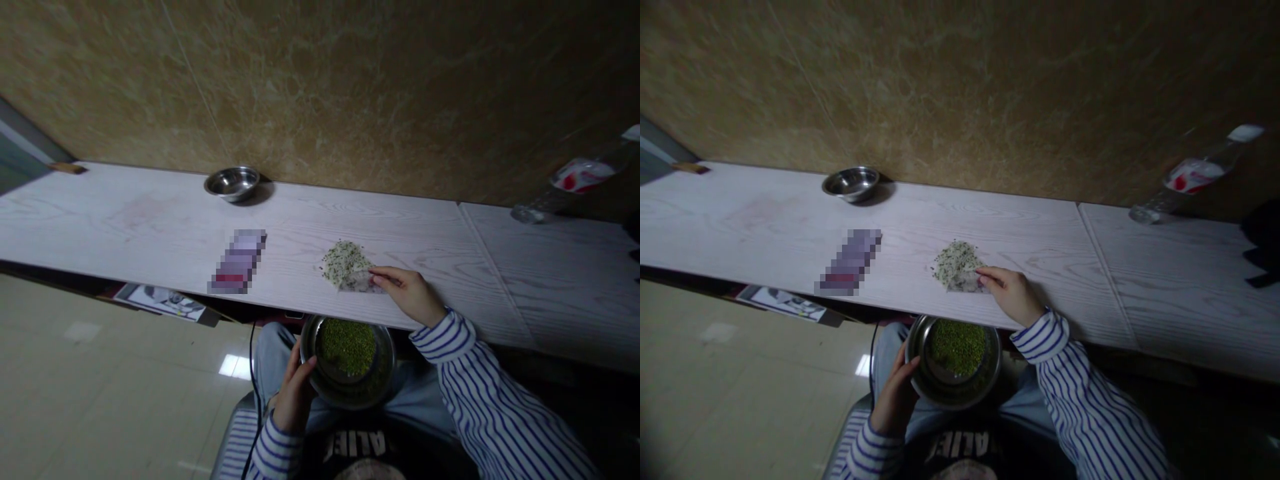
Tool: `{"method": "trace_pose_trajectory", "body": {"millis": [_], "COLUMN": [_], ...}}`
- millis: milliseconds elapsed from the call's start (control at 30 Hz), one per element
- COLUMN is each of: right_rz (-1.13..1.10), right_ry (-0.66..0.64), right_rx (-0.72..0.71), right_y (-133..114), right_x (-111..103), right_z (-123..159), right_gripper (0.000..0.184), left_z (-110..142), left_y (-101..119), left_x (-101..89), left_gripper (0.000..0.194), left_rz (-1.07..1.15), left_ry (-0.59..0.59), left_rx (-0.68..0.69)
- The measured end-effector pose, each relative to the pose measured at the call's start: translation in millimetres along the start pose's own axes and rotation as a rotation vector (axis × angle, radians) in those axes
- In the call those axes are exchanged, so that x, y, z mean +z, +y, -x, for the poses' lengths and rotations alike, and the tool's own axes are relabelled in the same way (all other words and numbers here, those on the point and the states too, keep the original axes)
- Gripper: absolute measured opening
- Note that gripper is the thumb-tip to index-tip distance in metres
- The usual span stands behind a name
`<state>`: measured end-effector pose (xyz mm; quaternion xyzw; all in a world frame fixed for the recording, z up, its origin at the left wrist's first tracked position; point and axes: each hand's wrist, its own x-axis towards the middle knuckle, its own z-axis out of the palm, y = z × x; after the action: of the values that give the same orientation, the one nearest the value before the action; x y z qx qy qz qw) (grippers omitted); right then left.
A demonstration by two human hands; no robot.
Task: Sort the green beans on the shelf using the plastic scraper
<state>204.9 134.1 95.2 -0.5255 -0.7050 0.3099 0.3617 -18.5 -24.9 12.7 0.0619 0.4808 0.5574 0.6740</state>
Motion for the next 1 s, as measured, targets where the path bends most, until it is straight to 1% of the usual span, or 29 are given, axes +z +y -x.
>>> {"method": "trace_pose_trajectory", "body": {"millis": [133, 233, 333, 400, 433, 533, 633, 700, 800, 900, 1000], "right_rz": [-0.007, -0.034, -0.046, -0.045, -0.048, -0.065, -0.099, -0.105, -0.099, -0.104, -0.113], "right_ry": [0.006, 0.011, 0.035, 0.046, 0.029, 0.044, 0.044, 0.035, 0.012, -0.017, -0.058], "right_rx": [-0.002, -0.006, -0.017, -0.021, -0.017, 0.005, 0.077, 0.132, 0.177, 0.204, 0.215], "right_y": [-0.2, -1.7, -5.6, -8.8, -10.1, -10.1, -2.6, 5.6, 18.1, 26.4, 29.0], "right_x": [-1.2, -3.8, -6.6, -8.5, -9.6, -12.9, -14.5, -13.5, -9.1, -3.9, 0.7], "right_z": [-8.8, -14.9, -27.2, -41.8, -51.2, -85.9, -121.8, -140.5, -157.4, -165.1, -169.9], "right_gripper": [0.024, 0.026, 0.026, 0.025, 0.026, 0.025, 0.024, 0.021, 0.018, 0.018, 0.017], "left_z": [-2.2, -3.3, -3.6, -3.5, -3.3, -2.9, -2.4, -2.5, -3.5, -5.6, -7.6], "left_y": [-0.6, -0.7, -0.3, 0.4, 0.9, 2.3, 2.9, 3.0, 3.6, 4.7, 5.5], "left_x": [0.0, -0.9, -2.1, -2.9, -3.2, -4.7, -6.9, -8.8, -12.2, -14.8, -15.6], "left_gripper": [0.067, 0.069, 0.069, 0.069, 0.070, 0.073, 0.075, 0.078, 0.078, 0.074, 0.073], "left_rz": [-0.026, -0.020, 0.008, 0.029, 0.038, 0.045, 0.052, 0.069, 0.083, 0.082, 0.070], "left_ry": [-0.019, -0.001, 0.012, 0.020, 0.025, 0.042, 0.050, 0.042, 0.036, 0.038, 0.028], "left_rx": [0.030, 0.026, 0.012, 0.006, 0.005, 0.002, 0.007, 0.016, 0.013, 0.029, 0.069]}}
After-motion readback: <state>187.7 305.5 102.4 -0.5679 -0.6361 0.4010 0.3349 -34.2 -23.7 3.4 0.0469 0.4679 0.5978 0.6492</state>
